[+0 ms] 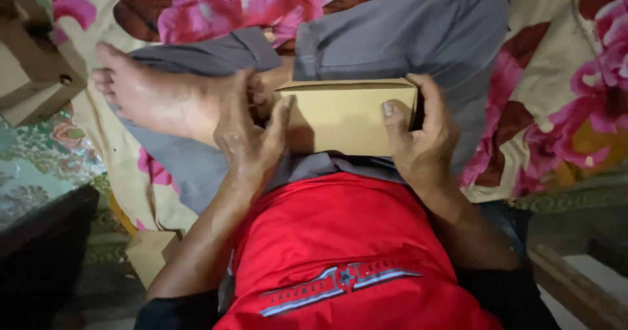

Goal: The person assembles flat cardboard boxes by unfolding them, then folding and tucking their flaps by hand, and finally stacking the completed boxes.

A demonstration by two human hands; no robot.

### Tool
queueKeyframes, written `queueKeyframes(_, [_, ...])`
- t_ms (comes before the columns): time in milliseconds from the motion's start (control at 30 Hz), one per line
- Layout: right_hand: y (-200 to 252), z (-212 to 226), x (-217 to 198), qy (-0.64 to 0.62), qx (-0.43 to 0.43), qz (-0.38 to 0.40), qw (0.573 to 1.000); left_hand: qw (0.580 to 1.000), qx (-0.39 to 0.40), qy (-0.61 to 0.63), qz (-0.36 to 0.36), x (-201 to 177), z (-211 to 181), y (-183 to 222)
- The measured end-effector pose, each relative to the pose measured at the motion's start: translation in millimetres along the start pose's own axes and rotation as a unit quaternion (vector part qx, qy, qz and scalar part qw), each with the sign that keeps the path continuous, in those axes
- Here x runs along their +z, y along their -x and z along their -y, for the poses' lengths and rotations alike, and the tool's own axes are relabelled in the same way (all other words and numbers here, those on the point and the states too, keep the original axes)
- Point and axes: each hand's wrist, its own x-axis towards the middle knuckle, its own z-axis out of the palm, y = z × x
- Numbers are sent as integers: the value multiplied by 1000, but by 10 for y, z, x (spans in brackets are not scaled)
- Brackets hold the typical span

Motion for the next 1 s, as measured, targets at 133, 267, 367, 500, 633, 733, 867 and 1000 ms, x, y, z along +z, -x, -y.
queueKeyframes(133, [-71, 36, 12, -45, 3, 7, 999, 999, 10, 17, 46, -17, -51, -65])
queueKeyframes(267, [-75, -44, 13, -83, -6, 53, 995, 994, 13, 68, 87, -49, -120, -87])
queueKeyframes(367, [-87, -50, 5, -106, -7, 73, 992, 993, 16, 78, 88, -72, -120, -60])
queueKeyframes(500, [-131, -18, -16, -155, -6, 81, 985, 989, 26, 112, 94, -84, -104, -36])
queueKeyframes(633, [-190, -47, -18, -175, -20, 71, 982, 976, -3, 203, 75, -57, -93, -65])
queueKeyframes(733, [-332, -6, -35, -208, 44, 55, 975, 928, -144, 333, 86, -14, 19, -105])
queueKeyframes(867, [-668, -8, 70, -240, 46, 27, 969, 875, -206, 419, 128, -14, -81, -447])
queueKeyframes(1000, [-944, 153, 225, -224, 27, 50, 973, 892, -157, 411, 102, 51, 45, -702])
